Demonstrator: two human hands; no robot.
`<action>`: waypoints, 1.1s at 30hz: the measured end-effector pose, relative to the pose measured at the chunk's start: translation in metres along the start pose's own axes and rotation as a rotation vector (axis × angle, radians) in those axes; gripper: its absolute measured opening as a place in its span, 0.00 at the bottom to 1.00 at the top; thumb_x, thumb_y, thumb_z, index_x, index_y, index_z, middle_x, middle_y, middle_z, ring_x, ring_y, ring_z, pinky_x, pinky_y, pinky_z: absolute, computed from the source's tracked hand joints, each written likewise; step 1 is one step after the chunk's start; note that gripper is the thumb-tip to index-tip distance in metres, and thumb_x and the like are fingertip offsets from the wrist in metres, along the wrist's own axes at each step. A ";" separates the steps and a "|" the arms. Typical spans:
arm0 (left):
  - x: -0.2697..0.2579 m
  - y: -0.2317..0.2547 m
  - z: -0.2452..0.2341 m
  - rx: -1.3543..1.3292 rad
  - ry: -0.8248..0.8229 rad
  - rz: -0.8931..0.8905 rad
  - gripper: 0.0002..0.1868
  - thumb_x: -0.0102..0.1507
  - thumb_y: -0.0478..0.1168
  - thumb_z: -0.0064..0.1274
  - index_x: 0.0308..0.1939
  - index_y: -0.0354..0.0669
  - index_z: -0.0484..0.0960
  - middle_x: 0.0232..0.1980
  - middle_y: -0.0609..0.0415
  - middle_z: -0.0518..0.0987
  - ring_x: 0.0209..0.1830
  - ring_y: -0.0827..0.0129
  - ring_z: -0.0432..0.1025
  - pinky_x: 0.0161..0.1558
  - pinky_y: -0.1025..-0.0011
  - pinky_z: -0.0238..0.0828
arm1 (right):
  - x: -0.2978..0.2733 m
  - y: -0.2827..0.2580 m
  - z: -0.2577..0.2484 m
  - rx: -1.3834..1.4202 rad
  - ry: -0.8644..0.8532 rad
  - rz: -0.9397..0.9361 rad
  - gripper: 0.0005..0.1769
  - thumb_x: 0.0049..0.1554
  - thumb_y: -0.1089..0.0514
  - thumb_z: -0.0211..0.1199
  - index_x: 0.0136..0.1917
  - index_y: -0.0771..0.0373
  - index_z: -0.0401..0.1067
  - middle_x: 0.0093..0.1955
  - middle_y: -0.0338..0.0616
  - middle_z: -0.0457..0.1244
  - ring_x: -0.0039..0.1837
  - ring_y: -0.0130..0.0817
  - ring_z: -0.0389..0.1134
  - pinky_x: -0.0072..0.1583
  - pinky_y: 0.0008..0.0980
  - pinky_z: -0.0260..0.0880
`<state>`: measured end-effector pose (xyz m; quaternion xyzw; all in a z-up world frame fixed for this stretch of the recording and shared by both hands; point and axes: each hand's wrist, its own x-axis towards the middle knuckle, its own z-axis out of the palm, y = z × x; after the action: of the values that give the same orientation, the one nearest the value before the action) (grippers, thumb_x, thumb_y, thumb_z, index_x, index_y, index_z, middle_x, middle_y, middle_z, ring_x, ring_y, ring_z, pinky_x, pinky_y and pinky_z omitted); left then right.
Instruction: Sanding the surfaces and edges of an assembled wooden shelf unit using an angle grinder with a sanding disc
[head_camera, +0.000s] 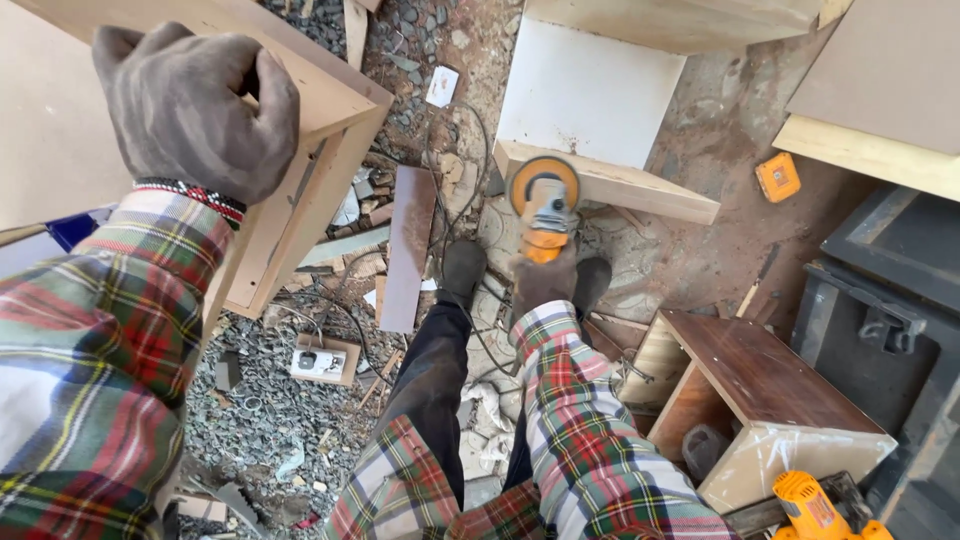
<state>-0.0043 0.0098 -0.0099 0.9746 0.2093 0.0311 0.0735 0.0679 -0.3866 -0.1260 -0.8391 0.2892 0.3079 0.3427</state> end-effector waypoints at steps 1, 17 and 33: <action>0.000 -0.005 0.001 0.024 0.001 0.007 0.35 0.92 0.45 0.62 0.30 0.52 0.65 0.25 0.58 0.66 0.35 0.56 0.70 0.68 0.51 0.62 | -0.013 -0.018 -0.007 0.154 0.011 0.112 0.31 0.59 0.77 0.64 0.73 0.62 0.74 0.66 0.51 0.75 0.64 0.47 0.81 0.65 0.44 0.90; 0.000 0.003 -0.006 -0.017 -0.020 -0.017 0.33 0.89 0.43 0.59 0.29 0.53 0.64 0.24 0.60 0.61 0.35 0.57 0.67 0.70 0.51 0.60 | 0.035 0.048 0.021 0.235 -0.165 -0.004 0.34 0.40 0.71 0.72 0.62 0.59 0.81 0.55 0.44 0.78 0.52 0.40 0.81 0.52 0.37 0.87; 0.002 0.006 -0.003 0.003 0.022 -0.005 0.31 0.86 0.45 0.59 0.28 0.54 0.68 0.24 0.61 0.68 0.34 0.59 0.72 0.70 0.51 0.63 | 0.020 0.008 0.004 0.226 -0.054 0.072 0.28 0.37 0.72 0.69 0.53 0.60 0.75 0.46 0.45 0.75 0.43 0.39 0.76 0.38 0.40 0.79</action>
<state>0.0002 0.0055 -0.0055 0.9737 0.2128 0.0415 0.0700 0.0737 -0.3942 -0.1457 -0.7757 0.3426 0.3080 0.4315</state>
